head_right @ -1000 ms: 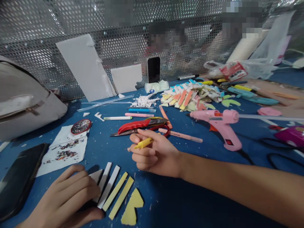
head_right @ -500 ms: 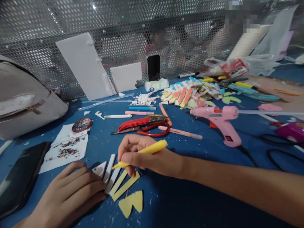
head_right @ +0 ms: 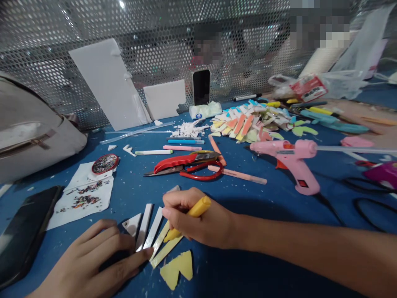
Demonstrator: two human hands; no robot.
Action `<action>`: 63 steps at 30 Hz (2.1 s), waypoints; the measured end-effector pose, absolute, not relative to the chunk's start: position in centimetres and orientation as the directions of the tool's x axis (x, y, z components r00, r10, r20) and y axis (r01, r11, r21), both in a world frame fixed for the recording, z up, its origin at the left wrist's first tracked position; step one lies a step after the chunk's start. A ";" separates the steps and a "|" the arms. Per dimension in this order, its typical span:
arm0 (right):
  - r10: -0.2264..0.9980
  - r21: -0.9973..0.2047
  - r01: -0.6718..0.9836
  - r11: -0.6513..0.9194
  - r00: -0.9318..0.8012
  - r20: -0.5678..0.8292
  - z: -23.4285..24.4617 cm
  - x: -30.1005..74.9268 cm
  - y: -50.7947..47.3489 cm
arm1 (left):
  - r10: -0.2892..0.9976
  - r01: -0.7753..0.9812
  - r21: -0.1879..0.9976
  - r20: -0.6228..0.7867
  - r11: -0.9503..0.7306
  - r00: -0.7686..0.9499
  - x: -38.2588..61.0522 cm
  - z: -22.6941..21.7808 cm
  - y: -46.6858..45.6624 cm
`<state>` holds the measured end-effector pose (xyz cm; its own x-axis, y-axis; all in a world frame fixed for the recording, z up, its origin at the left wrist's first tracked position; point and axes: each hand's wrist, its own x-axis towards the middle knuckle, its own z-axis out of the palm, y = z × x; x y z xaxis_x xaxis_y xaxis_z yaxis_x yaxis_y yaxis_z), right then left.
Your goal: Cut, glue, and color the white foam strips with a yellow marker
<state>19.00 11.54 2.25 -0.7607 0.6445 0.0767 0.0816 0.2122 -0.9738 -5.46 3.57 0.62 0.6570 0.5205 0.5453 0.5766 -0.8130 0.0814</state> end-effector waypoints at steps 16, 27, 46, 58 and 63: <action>0.546 -0.976 0.050 0.213 -0.834 0.076 2.1 18.9 11.9 | 0.520 0.558 0.067 0.468 -0.827 0.715 -5.9 1.5 3.7; 0.516 -0.958 0.045 0.282 -0.849 0.112 1.6 19.1 11.7 | 0.513 0.551 0.078 0.490 -0.831 0.705 -5.9 1.4 3.8; 0.529 -0.923 0.012 0.385 -0.822 0.210 1.4 19.0 11.6 | 0.505 0.536 0.084 0.482 -0.840 0.716 -6.2 0.6 3.7; 0.555 -0.943 0.051 0.329 -0.818 0.149 1.4 19.2 11.6 | 0.500 0.537 0.071 0.485 -0.840 0.717 -6.2 0.8 3.7; 0.565 -0.935 0.037 0.353 -0.805 0.181 1.5 19.1 11.6 | 0.505 0.539 0.076 0.476 -0.839 0.720 -6.3 0.6 3.7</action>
